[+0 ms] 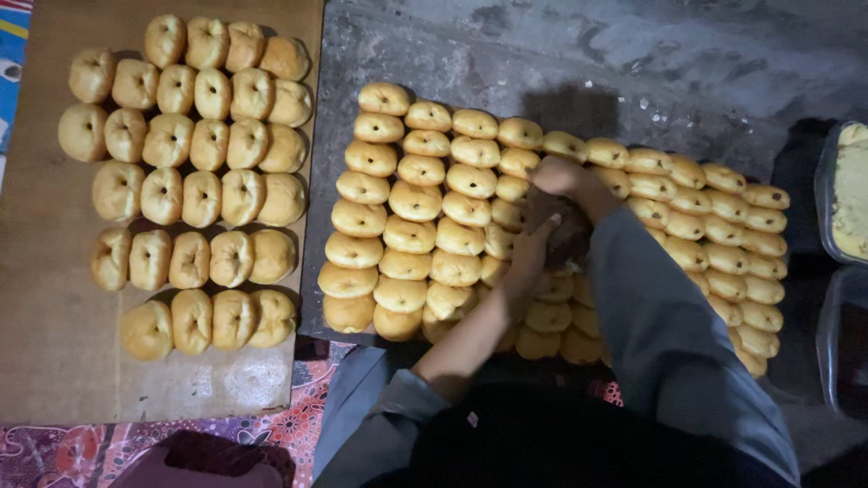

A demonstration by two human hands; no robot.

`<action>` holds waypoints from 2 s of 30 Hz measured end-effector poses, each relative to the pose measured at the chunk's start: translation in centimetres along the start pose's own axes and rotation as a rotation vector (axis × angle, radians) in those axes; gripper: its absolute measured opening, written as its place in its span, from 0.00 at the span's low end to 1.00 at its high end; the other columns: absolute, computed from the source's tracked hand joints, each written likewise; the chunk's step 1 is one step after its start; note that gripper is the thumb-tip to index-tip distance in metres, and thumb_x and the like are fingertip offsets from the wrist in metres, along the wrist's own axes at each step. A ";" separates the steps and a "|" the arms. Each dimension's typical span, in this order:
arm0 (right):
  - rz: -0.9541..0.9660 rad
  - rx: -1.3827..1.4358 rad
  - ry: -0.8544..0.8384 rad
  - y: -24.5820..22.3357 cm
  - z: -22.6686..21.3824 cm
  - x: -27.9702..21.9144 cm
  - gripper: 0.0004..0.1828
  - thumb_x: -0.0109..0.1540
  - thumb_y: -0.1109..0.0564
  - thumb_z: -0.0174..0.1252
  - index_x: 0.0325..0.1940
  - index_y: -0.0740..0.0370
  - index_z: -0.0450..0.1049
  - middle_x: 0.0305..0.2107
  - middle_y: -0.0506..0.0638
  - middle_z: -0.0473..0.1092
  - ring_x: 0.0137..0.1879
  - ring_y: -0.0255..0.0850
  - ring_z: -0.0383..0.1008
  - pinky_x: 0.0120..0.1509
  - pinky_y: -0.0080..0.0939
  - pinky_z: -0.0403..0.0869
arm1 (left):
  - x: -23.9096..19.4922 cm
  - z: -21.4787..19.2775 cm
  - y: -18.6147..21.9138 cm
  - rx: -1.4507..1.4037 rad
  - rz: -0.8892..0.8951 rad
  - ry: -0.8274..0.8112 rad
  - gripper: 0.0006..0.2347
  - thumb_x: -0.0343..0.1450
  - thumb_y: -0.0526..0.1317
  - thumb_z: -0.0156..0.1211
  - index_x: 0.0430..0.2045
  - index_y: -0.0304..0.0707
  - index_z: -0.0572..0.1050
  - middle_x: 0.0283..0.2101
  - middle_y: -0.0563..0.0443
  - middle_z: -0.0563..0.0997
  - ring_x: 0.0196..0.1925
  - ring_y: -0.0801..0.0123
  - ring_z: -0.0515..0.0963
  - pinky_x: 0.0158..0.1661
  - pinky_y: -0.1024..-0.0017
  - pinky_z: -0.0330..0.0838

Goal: The person sits on the floor and uses a piping bag to fill rows of small round pastries arranged on a tray. The person moves systematically across the tray, squeezing filling into each pastry one at a time.

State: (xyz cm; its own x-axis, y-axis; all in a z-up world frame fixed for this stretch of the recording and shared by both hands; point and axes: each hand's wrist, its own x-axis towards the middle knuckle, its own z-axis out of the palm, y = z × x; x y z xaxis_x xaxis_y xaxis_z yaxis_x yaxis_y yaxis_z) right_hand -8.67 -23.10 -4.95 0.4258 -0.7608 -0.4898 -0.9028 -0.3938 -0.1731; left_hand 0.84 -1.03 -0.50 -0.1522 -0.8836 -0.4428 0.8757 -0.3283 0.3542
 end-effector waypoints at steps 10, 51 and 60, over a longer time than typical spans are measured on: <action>-0.196 0.631 -0.100 -1.1 -3.1 -7.5 0.20 0.64 0.54 0.59 0.57 0.68 0.75 0.47 0.52 0.77 0.53 0.39 0.74 0.59 0.41 0.72 | -3.0 1.3 -1.1 0.032 0.063 -0.111 0.20 0.71 0.40 0.64 0.55 0.30 0.72 0.48 0.43 0.80 0.44 0.59 0.81 0.40 0.60 0.76; 0.108 0.108 0.077 -0.6 -5.6 4.1 0.24 0.64 0.45 0.58 0.44 0.72 0.79 0.39 0.73 0.75 0.47 0.64 0.79 0.50 0.58 0.75 | 4.2 0.7 5.8 0.948 1.049 -0.356 0.21 0.80 0.46 0.59 0.66 0.41 0.64 0.61 0.41 0.74 0.60 0.58 0.77 0.59 0.57 0.77; -0.258 0.743 0.034 0.2 -5.0 2.0 0.20 0.65 0.48 0.57 0.33 0.71 0.78 0.28 0.64 0.73 0.33 0.51 0.73 0.36 0.52 0.71 | 4.2 1.4 6.1 0.000 -0.050 -0.156 0.18 0.74 0.43 0.59 0.55 0.31 0.72 0.46 0.44 0.81 0.45 0.57 0.82 0.39 0.59 0.77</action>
State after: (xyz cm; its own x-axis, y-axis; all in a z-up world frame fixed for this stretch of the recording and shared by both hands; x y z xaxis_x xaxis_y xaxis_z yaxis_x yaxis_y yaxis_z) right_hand -7.66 -27.25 -1.69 0.6183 -0.7124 -0.3320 -0.5744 -0.1214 -0.8095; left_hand 4.86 -7.25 0.95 -0.2645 -0.9074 -0.3266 0.8651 -0.3729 0.3354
